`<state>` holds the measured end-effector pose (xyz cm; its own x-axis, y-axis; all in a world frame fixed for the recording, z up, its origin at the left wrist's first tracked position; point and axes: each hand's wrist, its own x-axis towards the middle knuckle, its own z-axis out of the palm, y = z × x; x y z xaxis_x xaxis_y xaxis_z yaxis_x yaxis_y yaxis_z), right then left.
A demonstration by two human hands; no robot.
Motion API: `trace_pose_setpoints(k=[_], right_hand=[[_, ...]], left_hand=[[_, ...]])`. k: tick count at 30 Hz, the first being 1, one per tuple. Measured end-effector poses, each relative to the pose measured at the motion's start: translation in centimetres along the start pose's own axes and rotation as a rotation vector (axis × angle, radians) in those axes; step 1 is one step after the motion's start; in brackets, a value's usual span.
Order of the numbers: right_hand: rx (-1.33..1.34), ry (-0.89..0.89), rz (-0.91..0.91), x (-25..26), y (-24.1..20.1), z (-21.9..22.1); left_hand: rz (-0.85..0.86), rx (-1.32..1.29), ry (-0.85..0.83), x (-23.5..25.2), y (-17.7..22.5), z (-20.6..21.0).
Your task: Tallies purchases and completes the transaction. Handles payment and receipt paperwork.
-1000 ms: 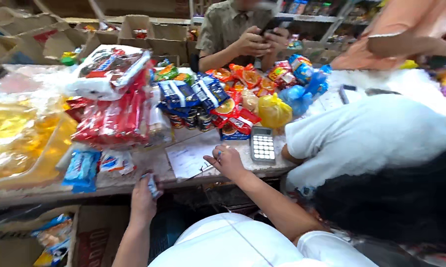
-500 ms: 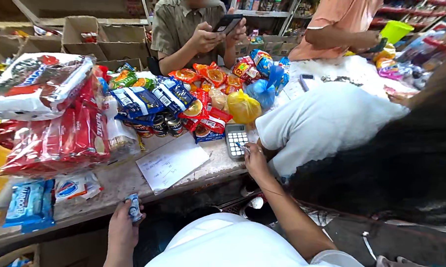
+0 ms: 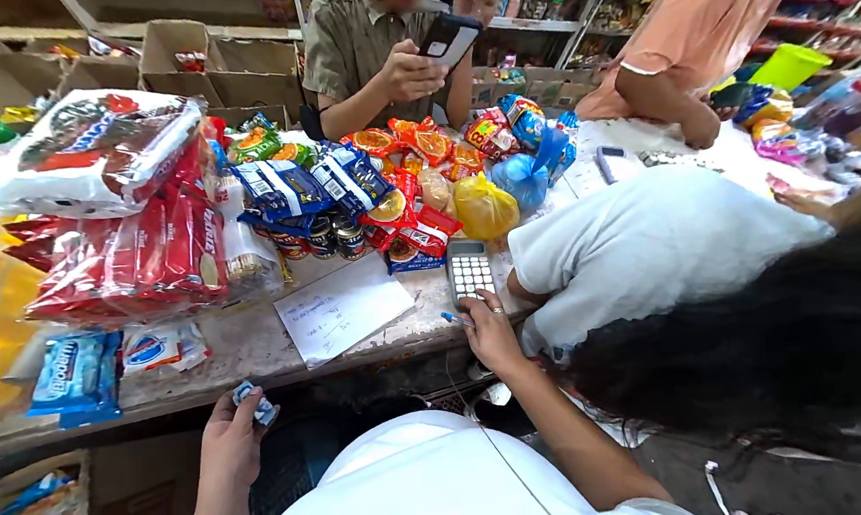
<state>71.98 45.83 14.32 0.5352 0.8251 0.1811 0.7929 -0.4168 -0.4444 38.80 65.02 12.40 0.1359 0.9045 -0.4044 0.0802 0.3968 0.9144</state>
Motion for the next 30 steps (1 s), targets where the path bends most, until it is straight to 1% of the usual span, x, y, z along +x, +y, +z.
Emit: trace_pose_setpoints(k=[2, 4, 7, 9, 10, 12, 13, 14, 15, 16, 17, 19, 20, 21, 22, 23, 24, 25, 26, 27, 28, 30], right_hand=[[-0.016, 0.034, -0.037, -0.1, 0.1, 0.2], [-0.027, -0.044, -0.005, 0.1, -0.1, 0.1], [-0.017, 0.002, -0.025, 0.3, 0.0, 0.4], [0.017, -0.044, 0.0, 0.3, 0.0, -0.2], [0.047, -0.022, 0.01, 0.2, 0.2, -0.5], [0.056, 0.128, 0.025, 0.0, 0.9, -1.0], [0.027, 0.176, 0.056, 0.0, 1.3, -1.2], [-0.008, 0.174, 0.103, 0.0, 1.8, -1.5], [-0.025, 0.137, 0.16, 0.1, 2.0, -1.9], [-0.006, 0.111, 0.194, 0.1, 2.1, -2.0], [0.053, 0.123, 0.199, 0.1, 2.0, -2.0], [0.325, 0.187, 0.17, 0.3, 0.9, -1.0], [0.533, 0.159, 0.178, 0.4, -0.5, -0.4], [0.737, 0.071, 0.202, 0.7, -2.3, 0.2], [0.887, -0.07, 0.241, 1.0, -4.5, 0.4], [0.965, -0.225, 0.251, 1.5, -6.6, 0.8], [0.989, -0.368, 0.216, 2.1, -8.3, 1.3], [0.979, -0.468, 0.126, 2.8, -9.4, 2.2], [0.955, -0.508, 0.024, 3.6, -10.2, 3.3], [0.93, -0.503, -0.066, 4.5, -10.7, 4.4], [0.894, -0.493, -0.102, 5.4, -11.2, 5.1], [0.817, -0.52, -0.034, 7.1, -12.5, 5.5]], left_hand=[[0.028, 0.029, 0.006, 0.0, 0.0, -0.3], [0.081, 0.046, 0.003, 0.1, 0.0, -0.4], [0.138, 0.048, -0.009, 0.4, 0.0, -0.4], [0.142, 0.041, -0.02, 0.4, 0.1, -0.4], [0.138, 0.026, -0.027, 0.3, 0.2, -0.3], [0.116, -0.012, -0.033, 0.3, 0.4, -0.2], [0.105, -0.029, -0.039, 0.2, 0.4, -0.2], [0.096, -0.043, -0.044, 0.2, 0.3, -0.2], [0.087, -0.05, -0.047, 0.2, 0.2, -0.2], [0.082, -0.049, -0.044, 0.2, 0.2, -0.1], [0.078, -0.045, -0.037, 0.2, 0.1, -0.1], [0.068, -0.03, -0.026, 0.2, -0.1, -0.1], [0.059, -0.02, -0.021, 0.2, -0.1, 0.0], [0.051, -0.011, -0.021, 0.2, -0.2, 0.1], [0.047, -0.006, -0.027, 0.1, -0.2, 0.2], [0.046, -0.009, -0.032, 0.0, -0.1, 0.3], [0.05, -0.02, -0.04, 0.0, -0.1, 0.4], [0.054, -0.039, -0.044, -0.1, 0.0, 0.5], [0.059, -0.052, -0.046, -0.1, 0.1, 0.6], [0.066, -0.054, -0.053, -0.2, 0.2, 0.7], [0.077, -0.04, -0.066, -0.4, 0.4, 0.8], [0.09, 0.013, -0.08, -0.9, 0.8, 0.5]])
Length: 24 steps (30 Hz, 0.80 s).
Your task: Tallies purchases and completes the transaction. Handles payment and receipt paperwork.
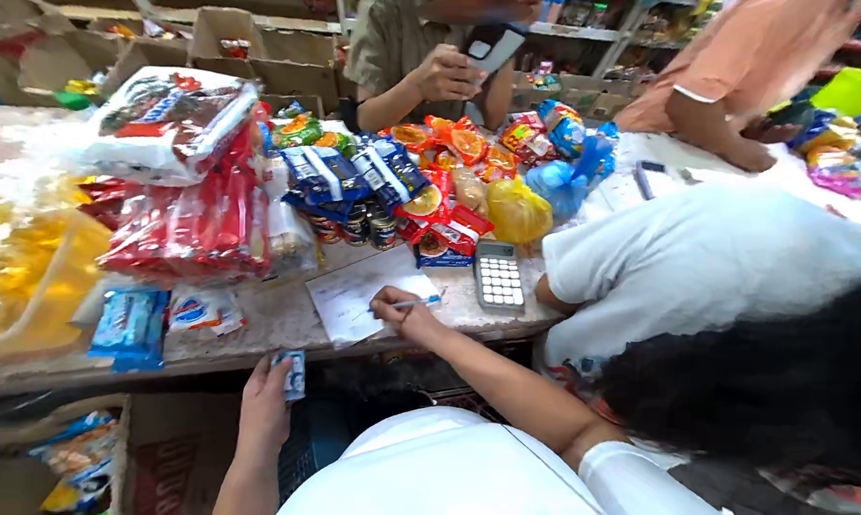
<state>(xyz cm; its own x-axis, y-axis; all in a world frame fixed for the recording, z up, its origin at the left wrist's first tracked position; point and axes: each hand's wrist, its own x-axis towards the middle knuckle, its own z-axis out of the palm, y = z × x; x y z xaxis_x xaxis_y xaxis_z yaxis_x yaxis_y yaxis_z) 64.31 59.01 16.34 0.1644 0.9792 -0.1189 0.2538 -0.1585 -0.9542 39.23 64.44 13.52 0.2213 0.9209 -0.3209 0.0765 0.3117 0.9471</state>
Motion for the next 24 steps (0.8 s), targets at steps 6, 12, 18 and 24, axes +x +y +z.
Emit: trace_pose_setpoints(k=[6, 12, 18, 24], right_hand=[[-0.027, -0.007, -0.02, 3.6, 1.1, 1.5], [-0.056, -0.009, -0.078, 3.6, 3.0, 3.2], [-0.156, 0.018, -0.173, 3.5, 3.3, 3.2], [-0.131, 0.03, -0.188, 3.4, 3.1, 3.0]], left_hand=[[0.048, 0.083, -0.053, -0.7, -1.2, -1.5], [0.594, 0.612, -0.32, -1.1, -3.5, -1.1], [0.855, 0.917, -0.335, -0.2, -3.8, 1.5], [0.811, 0.948, -0.334, 0.0, -3.8, 1.8]])
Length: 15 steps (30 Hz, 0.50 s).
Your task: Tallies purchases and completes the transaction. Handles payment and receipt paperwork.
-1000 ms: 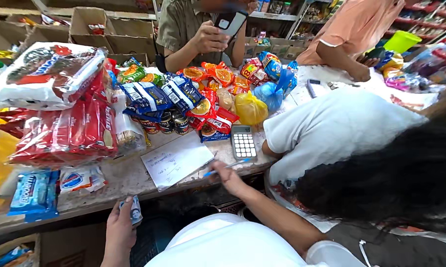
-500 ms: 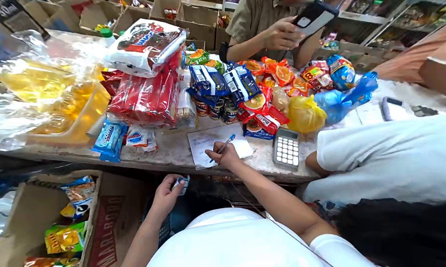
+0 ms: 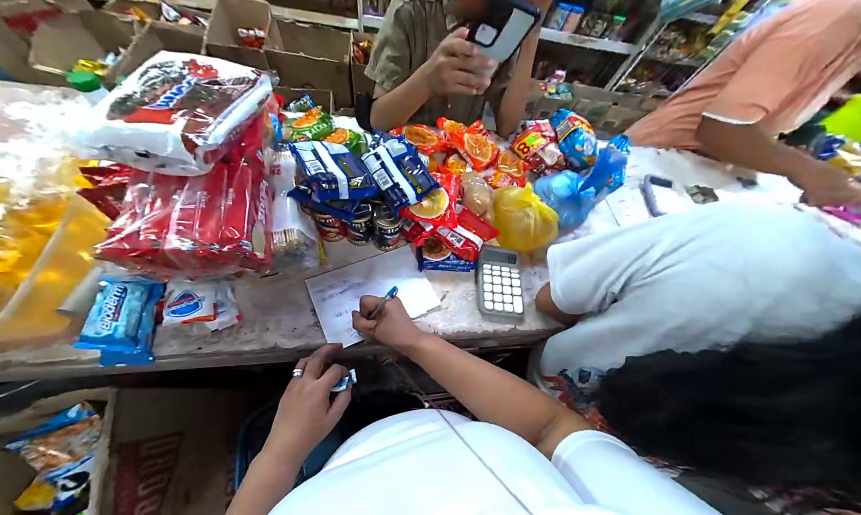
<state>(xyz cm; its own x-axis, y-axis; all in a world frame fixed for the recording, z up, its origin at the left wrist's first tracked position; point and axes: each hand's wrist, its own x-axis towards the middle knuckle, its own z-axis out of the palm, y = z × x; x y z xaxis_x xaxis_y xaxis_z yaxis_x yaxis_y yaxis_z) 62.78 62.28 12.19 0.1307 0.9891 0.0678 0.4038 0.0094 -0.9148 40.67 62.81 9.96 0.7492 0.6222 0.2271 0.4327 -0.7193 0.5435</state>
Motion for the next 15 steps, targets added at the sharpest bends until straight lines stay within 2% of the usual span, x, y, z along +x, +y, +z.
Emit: trace_pose_setpoints(k=[4, 15], right_hand=[[0.022, -0.038, 0.09, -0.1, -0.8, -0.7], [0.154, -0.001, 0.053, -0.1, 0.7, 0.2]], left_hand=[[-0.018, -0.024, -0.01, 0.4, 0.3, -0.2], [-0.103, -0.087, -0.089, 0.3, 0.1, -0.5]])
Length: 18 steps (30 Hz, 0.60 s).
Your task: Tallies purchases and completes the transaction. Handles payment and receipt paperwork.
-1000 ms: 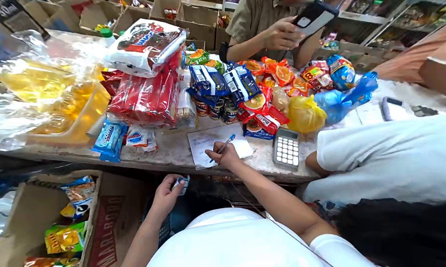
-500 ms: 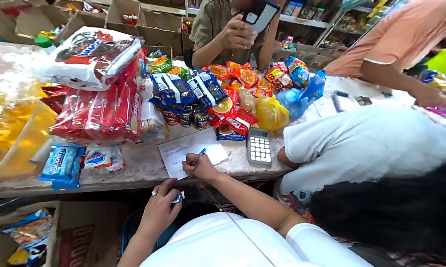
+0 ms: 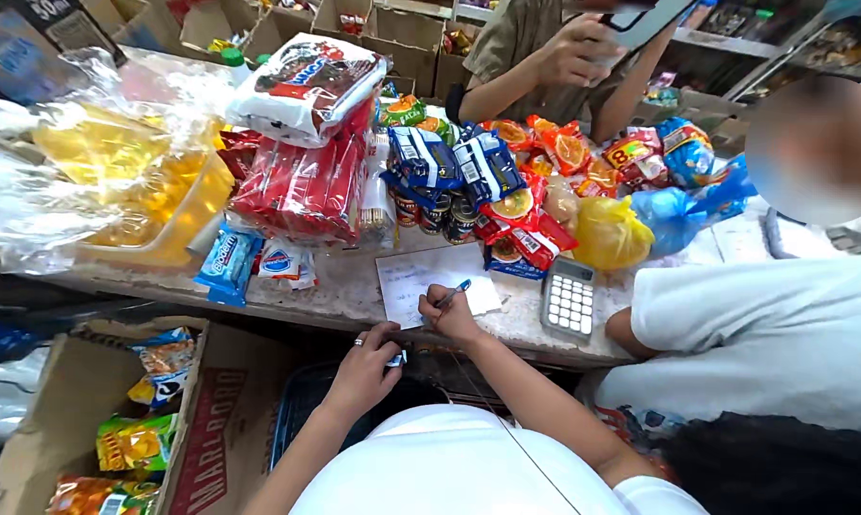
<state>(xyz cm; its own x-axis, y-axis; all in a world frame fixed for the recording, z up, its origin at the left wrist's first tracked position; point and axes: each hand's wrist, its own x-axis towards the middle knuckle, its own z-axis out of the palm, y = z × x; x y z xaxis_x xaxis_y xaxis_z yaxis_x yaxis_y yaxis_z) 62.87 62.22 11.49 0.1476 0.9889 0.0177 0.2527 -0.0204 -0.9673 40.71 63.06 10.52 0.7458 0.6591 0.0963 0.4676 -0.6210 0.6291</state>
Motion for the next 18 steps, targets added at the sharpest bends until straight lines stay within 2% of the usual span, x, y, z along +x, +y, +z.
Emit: trace_pose_setpoints(k=[6, 10, 12, 13, 15, 18], right_hand=[[-0.019, 0.045, -0.028, 0.1, 0.2, 0.3], [-0.069, 0.013, -0.095, 0.1, 0.3, 0.1], [-0.096, 0.051, -0.106, -0.1, 0.3, 0.2], [-0.081, 0.099, -0.074, -0.3, 0.1, 0.3], [0.104, 0.23, 0.13, -0.2, -1.2, -0.4], [0.633, 0.333, 0.559, 1.2, -3.9, -2.5]], left_hand=[[-0.002, -0.089, -0.019, -0.2, -0.5, -0.5], [-0.014, -0.511, 0.12, -0.6, -1.1, -0.8], [-0.116, -0.757, 0.201, -0.7, -0.6, -1.4], [-0.204, -0.852, 0.231, -0.7, -0.2, -1.9], [-0.389, -1.007, 0.288, -0.6, 0.5, -3.0], [-0.644, -1.168, 0.323, -0.5, 1.5, -4.5]])
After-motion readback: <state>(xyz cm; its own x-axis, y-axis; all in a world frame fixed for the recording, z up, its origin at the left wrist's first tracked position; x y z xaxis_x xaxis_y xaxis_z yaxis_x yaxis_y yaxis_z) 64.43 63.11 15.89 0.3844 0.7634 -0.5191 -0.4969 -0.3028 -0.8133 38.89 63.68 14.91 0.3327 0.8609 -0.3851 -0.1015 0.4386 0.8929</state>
